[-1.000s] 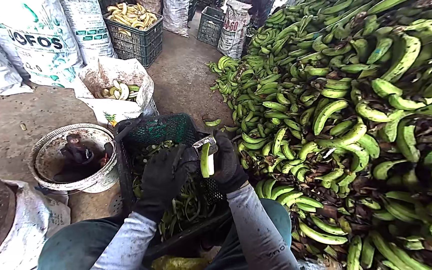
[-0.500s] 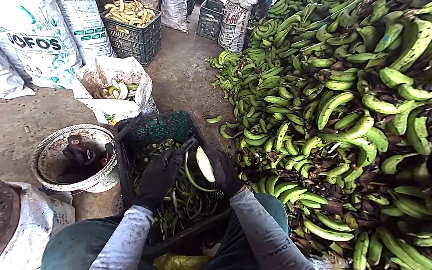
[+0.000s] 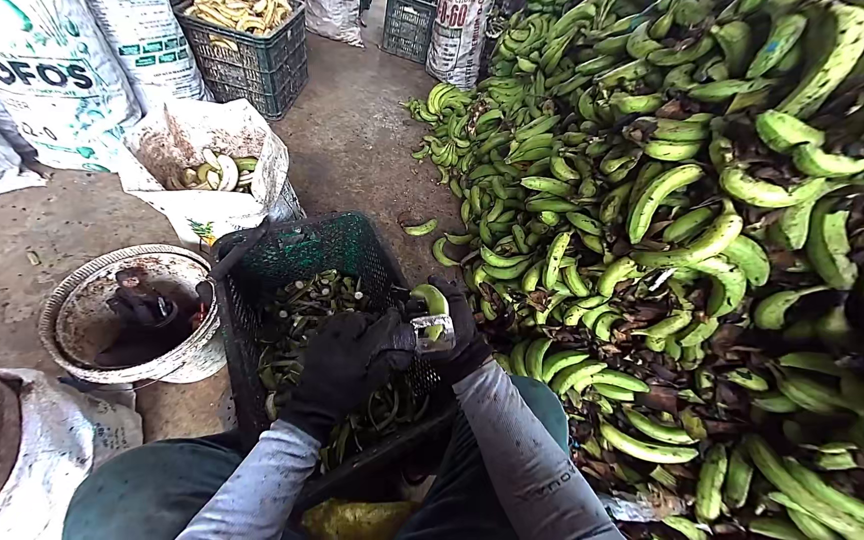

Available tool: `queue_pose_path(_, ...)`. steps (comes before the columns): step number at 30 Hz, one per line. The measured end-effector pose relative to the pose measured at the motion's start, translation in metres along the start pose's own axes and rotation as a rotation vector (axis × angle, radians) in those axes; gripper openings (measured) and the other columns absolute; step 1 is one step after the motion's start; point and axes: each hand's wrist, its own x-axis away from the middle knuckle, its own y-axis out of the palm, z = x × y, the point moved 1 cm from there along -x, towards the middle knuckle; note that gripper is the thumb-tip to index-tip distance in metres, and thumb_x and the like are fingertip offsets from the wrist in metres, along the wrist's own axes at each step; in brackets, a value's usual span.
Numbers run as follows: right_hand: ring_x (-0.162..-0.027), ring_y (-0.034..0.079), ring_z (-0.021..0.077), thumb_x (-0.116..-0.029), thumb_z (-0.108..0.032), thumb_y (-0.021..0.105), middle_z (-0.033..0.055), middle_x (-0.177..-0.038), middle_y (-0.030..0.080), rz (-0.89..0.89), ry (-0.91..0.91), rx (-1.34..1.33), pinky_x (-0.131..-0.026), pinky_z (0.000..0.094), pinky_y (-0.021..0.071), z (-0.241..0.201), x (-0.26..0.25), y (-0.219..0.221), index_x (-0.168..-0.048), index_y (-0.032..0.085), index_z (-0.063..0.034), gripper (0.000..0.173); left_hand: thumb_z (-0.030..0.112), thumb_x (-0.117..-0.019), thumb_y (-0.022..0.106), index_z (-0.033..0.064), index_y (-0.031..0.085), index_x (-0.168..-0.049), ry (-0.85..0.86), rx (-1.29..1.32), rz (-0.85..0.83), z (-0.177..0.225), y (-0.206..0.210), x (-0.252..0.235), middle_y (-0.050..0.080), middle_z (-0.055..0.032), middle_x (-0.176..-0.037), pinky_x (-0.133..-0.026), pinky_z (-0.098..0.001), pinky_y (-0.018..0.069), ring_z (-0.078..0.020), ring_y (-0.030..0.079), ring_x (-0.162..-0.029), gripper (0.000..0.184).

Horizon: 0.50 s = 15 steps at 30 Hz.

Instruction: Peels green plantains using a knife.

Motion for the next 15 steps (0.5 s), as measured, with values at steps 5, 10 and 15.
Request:
queue_pose_path(5,-0.073,0.063,0.0092,-0.1091,-0.038,0.028,0.0004,-0.083,0.064,-0.135,-0.121,0.455,-0.067,0.0270,0.0559,0.013,0.007,0.011,-0.105,0.062,-0.0148,0.041,0.051,-0.1044,0.047,0.0166,0.057,-0.144,-0.565,0.379,-0.296,0.000,-0.013,-0.012,0.067,-0.0123,-0.126,-0.100,-0.0548,0.0502,-0.0286,0.064,-0.116,0.054)
queue_pose_path(10,-0.052,0.057,0.0078,-0.1075,-0.034,0.028,0.0020,-0.067,0.059,-0.135,-0.018,0.405,-0.050,0.0220,0.0526,0.016,0.008,0.014,-0.096,0.061,-0.0099,0.042,0.051,-0.1063,0.046,0.0228,0.060,-0.132,-0.829,0.546,-0.269,-0.018,-0.020,-0.007,0.067,-0.0044,-0.097,-0.077,-0.0456,0.0529,-0.0181,0.064,-0.084,0.041)
queue_pose_path(15,-0.051,0.058,0.0090,-0.1066,-0.036,0.034,0.0033,-0.066,0.060,-0.081,0.051,0.132,-0.047,0.0221,0.0523,0.002,-0.001,0.002,-0.088,0.063,-0.0088,0.044,0.065,-0.0997,0.045,0.0162,0.059,-0.142,-0.429,0.309,-0.287,-0.020,-0.031,0.002,0.069,-0.0112,-0.121,-0.096,-0.0530,0.0524,-0.0266,0.067,-0.110,0.066)
